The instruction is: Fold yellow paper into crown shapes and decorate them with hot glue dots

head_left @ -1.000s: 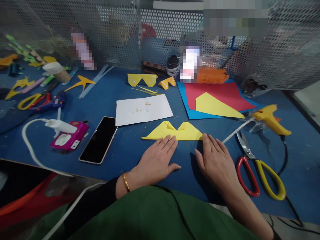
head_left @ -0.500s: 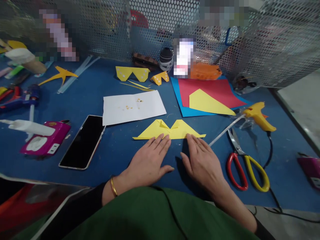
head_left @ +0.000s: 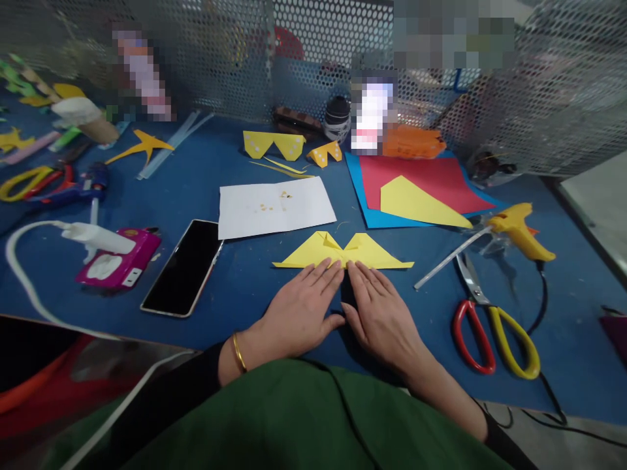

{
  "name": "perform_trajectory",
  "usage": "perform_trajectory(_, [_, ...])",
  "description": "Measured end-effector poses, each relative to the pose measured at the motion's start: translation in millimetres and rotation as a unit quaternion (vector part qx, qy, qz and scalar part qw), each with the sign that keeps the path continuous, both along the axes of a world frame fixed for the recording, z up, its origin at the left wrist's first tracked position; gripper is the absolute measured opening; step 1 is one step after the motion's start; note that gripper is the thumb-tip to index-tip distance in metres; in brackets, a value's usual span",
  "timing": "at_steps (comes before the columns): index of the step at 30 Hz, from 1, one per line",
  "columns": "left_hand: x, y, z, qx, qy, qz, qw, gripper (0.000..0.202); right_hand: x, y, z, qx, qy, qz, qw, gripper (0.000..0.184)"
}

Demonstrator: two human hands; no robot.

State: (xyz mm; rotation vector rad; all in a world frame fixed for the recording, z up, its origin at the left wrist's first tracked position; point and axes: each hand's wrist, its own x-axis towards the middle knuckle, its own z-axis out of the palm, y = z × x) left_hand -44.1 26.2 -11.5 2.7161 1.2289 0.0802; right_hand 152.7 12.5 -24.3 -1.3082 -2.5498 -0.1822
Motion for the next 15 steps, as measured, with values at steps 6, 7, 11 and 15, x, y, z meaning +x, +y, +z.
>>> perform_trajectory(6, [-17,-2,-1.2,0.024,0.0,0.052,0.998,0.081,-2,1,-1.3,0.006,0.002,-0.009,1.0,0.06])
perform_trajectory(7, [-24,-3,-2.5,0.036,0.001,0.069,0.997,0.082,-2,1,-1.1,0.007,0.001,-0.01,1.0,0.06])
perform_trajectory(11, [-54,-8,-5.1,0.085,0.017,0.138,0.987,0.084,-3,0,-1.0,0.0,0.001,-0.015,1.0,0.061])
perform_trajectory(15, [-59,-16,2.1,0.146,-0.005,0.188,0.971,0.092,-3,-1,-2.9,-0.003,-0.005,-0.017,1.0,0.063])
